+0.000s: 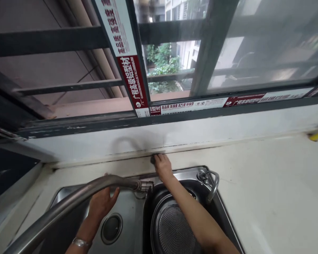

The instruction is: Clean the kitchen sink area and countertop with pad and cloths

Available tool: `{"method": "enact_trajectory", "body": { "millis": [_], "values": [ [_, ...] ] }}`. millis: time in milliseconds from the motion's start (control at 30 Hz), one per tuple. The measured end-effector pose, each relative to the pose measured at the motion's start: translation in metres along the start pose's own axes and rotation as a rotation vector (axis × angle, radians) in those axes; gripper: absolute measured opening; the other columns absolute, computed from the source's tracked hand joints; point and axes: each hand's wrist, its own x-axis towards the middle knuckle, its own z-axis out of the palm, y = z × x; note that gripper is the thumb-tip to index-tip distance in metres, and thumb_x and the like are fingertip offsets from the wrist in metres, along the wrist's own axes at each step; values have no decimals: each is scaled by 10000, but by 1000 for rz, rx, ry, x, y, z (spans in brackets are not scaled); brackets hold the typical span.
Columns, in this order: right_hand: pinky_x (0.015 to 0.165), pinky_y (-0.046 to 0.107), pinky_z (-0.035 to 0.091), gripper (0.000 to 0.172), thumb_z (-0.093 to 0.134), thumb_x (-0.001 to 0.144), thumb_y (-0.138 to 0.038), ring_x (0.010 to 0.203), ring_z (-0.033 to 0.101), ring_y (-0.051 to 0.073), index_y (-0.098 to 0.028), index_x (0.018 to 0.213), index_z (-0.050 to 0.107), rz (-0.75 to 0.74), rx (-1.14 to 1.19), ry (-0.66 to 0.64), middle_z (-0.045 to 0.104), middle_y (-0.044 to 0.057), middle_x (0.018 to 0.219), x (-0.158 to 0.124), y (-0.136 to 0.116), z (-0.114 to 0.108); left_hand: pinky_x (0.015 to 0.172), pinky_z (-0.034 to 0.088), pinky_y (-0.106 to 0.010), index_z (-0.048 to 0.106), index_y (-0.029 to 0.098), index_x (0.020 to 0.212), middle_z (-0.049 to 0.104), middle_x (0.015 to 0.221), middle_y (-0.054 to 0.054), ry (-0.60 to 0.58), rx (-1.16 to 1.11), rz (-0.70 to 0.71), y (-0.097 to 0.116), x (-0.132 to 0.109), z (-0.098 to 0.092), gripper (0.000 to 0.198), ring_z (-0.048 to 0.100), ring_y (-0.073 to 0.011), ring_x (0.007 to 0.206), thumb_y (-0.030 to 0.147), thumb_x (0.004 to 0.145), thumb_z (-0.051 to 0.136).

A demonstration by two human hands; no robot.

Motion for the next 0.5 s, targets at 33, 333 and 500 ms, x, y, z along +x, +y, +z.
{"method": "enact_trajectory", "body": {
  "millis": [33, 333, 500],
  "values": [
    [896, 357, 488, 274, 537, 901, -60, 980, 572, 253, -147, 1092, 714, -6, -19, -70, 694, 141, 1070, 10, -13, 4, 1069, 552, -511, 593, 37, 1376, 585, 1441, -244, 12, 46, 43, 0, 1, -1, 509, 564, -403, 1341, 352, 986, 506],
    [888, 344, 477, 227, 507, 1002, -196, 1010, 618, 235, -173, 1157, 672, -329, 46, -456, 681, 109, 1166, 70, -98, 20, 1120, 528, -512, 716, 103, 1213, 655, 1361, -211, 86, 164, 195, 4, 11, -18, 355, 583, -379, 1331, 220, 923, 548],
    [978, 394, 455, 280, 523, 1018, -293, 1108, 606, 265, -198, 1234, 674, -241, 1, -419, 669, 127, 1216, 63, -95, 13, 1068, 566, -468, 721, 112, 1204, 693, 1303, -193, -56, 61, 83, 7, 16, -33, 352, 640, -354, 1262, 209, 929, 525]
  ]
}}
